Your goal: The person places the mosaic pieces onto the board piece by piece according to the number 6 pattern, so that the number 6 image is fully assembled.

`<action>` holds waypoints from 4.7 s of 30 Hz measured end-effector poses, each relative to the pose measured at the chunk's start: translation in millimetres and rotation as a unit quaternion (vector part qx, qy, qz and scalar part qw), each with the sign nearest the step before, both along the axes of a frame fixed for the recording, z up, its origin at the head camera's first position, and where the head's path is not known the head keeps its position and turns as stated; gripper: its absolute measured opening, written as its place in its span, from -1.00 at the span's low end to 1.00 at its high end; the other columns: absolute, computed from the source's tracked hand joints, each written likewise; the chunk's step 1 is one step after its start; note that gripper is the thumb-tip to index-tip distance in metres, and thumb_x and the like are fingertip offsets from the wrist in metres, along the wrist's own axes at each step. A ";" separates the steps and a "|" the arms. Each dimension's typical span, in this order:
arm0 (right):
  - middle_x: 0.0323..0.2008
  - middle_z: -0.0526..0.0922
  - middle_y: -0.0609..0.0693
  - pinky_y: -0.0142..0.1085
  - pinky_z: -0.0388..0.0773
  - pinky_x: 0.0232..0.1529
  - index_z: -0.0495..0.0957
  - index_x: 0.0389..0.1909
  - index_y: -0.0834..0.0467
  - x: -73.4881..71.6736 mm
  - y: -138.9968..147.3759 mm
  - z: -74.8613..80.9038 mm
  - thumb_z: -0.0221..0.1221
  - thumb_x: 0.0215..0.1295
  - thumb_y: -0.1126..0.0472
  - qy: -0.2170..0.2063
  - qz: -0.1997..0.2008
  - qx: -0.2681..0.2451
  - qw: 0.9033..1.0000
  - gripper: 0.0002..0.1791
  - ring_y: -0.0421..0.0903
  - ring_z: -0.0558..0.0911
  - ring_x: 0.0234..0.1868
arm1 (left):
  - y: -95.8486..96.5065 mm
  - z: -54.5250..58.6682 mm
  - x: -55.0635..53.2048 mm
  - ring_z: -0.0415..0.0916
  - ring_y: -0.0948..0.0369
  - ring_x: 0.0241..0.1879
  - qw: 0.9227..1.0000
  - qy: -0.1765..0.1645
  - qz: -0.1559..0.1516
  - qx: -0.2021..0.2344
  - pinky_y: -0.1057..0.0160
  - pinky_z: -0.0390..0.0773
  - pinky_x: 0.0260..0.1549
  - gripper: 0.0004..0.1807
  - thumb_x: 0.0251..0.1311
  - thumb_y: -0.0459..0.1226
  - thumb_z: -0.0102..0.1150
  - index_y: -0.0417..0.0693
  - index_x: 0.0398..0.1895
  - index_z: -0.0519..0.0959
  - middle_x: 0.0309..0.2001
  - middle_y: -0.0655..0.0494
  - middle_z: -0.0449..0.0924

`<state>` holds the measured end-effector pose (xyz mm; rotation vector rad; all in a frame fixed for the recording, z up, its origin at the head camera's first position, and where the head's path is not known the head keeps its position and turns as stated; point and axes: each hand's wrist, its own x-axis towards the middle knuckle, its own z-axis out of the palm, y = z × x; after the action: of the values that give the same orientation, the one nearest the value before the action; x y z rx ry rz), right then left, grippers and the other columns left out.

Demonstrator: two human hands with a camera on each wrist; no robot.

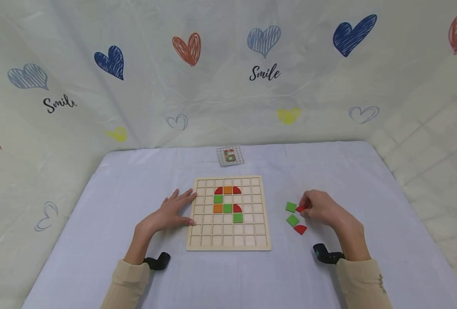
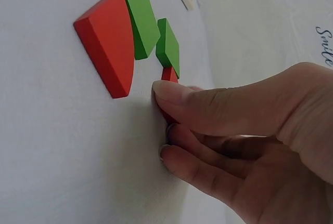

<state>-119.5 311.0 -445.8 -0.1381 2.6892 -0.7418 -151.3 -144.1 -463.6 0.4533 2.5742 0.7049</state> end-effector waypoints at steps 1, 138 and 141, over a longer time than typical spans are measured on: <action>-0.33 0.61 0.05 -0.17 0.59 -0.22 0.56 -0.21 0.29 -0.2 -0.2 -0.2 0.35 0.23 0.37 0.000 0.000 -0.001 1.000 -0.82 -0.01 0.52 -0.26 | -0.1 0.4 0.3 -0.41 -0.17 0.66 1.000 0.001 0.000 0.001 -0.39 -0.30 0.52 0.01 0.15 0.01 0.48 0.14 0.63 0.18 0.67 0.08 -0.03; -0.29 0.74 -0.14 -0.39 0.69 -0.08 0.74 -0.16 0.12 8.4 -111.5 -14.1 0.35 0.31 0.31 0.069 0.101 -0.216 0.969 -0.87 -0.25 0.66 -0.27 | 3.2 2.3 0.2 -0.42 -0.14 0.66 1.000 -0.003 0.006 -0.004 -0.35 -0.33 0.54 -0.01 0.18 0.00 0.46 0.15 0.64 0.16 0.67 0.11 -0.04; -0.29 0.74 -0.14 -0.41 0.68 -0.11 0.74 -0.16 0.14 9.8 -117.8 -15.3 0.36 0.31 0.31 0.073 0.121 -0.216 0.966 -0.89 -0.27 0.64 -0.28 | 3.2 3.1 0.6 -0.42 -0.15 0.66 1.000 -0.003 0.006 -0.003 -0.36 -0.33 0.54 -0.01 0.18 -0.01 0.46 0.14 0.64 0.16 0.67 0.11 -0.04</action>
<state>-109.7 193.2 -461.2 -0.6393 2.5322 -1.2651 -150.7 -140.9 -460.5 0.4340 2.5755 0.7001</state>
